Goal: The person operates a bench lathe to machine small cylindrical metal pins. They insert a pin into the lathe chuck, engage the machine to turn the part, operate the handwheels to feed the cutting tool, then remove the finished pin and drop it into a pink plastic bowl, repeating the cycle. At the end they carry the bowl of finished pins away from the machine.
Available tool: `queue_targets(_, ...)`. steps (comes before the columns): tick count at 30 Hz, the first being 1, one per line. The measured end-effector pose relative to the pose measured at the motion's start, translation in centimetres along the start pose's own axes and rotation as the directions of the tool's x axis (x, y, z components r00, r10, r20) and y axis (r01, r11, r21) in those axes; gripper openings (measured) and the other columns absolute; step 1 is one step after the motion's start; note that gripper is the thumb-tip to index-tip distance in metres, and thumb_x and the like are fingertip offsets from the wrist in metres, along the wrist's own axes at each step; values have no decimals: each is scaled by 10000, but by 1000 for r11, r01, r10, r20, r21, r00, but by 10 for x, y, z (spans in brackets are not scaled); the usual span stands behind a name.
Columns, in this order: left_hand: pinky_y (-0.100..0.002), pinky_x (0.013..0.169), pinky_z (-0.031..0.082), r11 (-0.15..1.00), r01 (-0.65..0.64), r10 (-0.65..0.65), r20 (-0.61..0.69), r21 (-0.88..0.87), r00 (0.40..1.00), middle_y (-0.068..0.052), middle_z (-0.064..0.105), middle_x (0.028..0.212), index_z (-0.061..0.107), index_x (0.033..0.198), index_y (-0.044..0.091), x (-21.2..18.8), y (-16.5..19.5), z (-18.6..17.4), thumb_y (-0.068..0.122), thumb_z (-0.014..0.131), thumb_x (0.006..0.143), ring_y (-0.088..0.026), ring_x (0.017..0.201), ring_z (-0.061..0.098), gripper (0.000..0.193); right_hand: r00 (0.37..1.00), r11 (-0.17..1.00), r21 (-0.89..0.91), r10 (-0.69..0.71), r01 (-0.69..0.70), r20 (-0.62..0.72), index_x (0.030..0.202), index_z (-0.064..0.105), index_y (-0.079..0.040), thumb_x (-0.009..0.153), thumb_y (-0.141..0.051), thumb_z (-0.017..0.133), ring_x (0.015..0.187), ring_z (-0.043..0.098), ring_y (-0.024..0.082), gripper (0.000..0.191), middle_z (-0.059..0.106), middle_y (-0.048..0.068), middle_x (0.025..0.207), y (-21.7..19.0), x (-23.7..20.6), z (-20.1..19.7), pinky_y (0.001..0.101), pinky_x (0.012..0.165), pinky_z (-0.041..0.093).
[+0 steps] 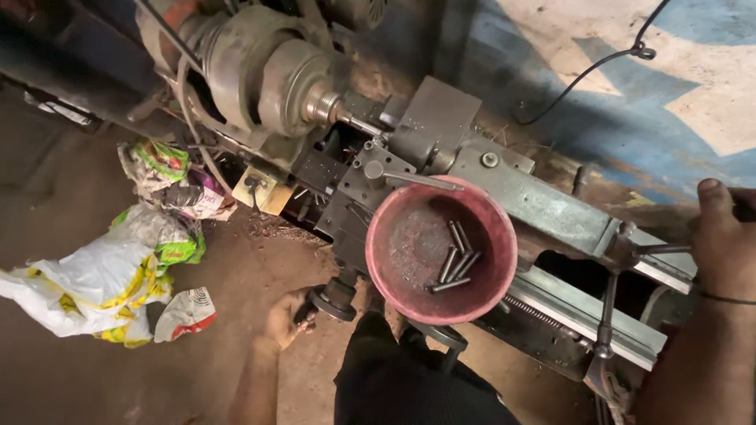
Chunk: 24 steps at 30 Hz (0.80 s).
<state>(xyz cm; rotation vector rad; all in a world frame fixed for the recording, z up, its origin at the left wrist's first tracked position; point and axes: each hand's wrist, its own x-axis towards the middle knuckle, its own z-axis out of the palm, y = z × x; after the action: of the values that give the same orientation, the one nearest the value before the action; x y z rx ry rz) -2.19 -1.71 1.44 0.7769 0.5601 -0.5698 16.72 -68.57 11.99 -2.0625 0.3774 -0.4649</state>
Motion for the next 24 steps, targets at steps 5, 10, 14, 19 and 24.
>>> queue_targets(5,-269,557,340,931,134,-37,-277,340,960,89,451,770,589,1236,128,-7,-6,4,411,755,882,-50,649,409,482,999,997,-62,-48,48,-4,1118,603,78,1114,-227,647,727,605,135,309,647,87,909,4,-2,0,311,680,480)
queue_targets(10,-257,537,336,908,76,52,-291,411,955,76,449,759,661,1261,126,-9,-9,10,448,730,856,-52,643,401,521,1000,999,-33,-7,7,-4,1126,592,65,1150,-260,664,681,580,140,334,628,89,855,3,-3,1,323,647,459)
queue_targets(14,-275,527,360,905,27,98,-270,424,958,58,495,779,671,1252,90,-10,-8,0,418,766,832,-69,644,428,541,999,997,-79,-17,20,30,1111,619,70,1178,-218,652,751,608,151,298,660,92,880,-3,-8,-2,344,723,487)
queue_targets(19,-271,569,412,849,-7,120,-179,529,976,39,592,862,683,1283,41,-3,-10,-9,433,791,796,-76,691,484,635,995,994,-92,73,-66,75,1114,623,34,1162,-268,644,820,633,163,307,666,79,916,-13,-11,-10,345,723,514)
queue_targets(24,-295,845,561,796,-155,162,42,585,986,-14,727,1097,623,1314,11,6,4,-16,435,888,702,-121,969,664,791,990,993,-49,110,-106,92,1107,618,22,1174,-302,624,804,612,173,331,626,86,896,-14,-13,-2,357,712,512)
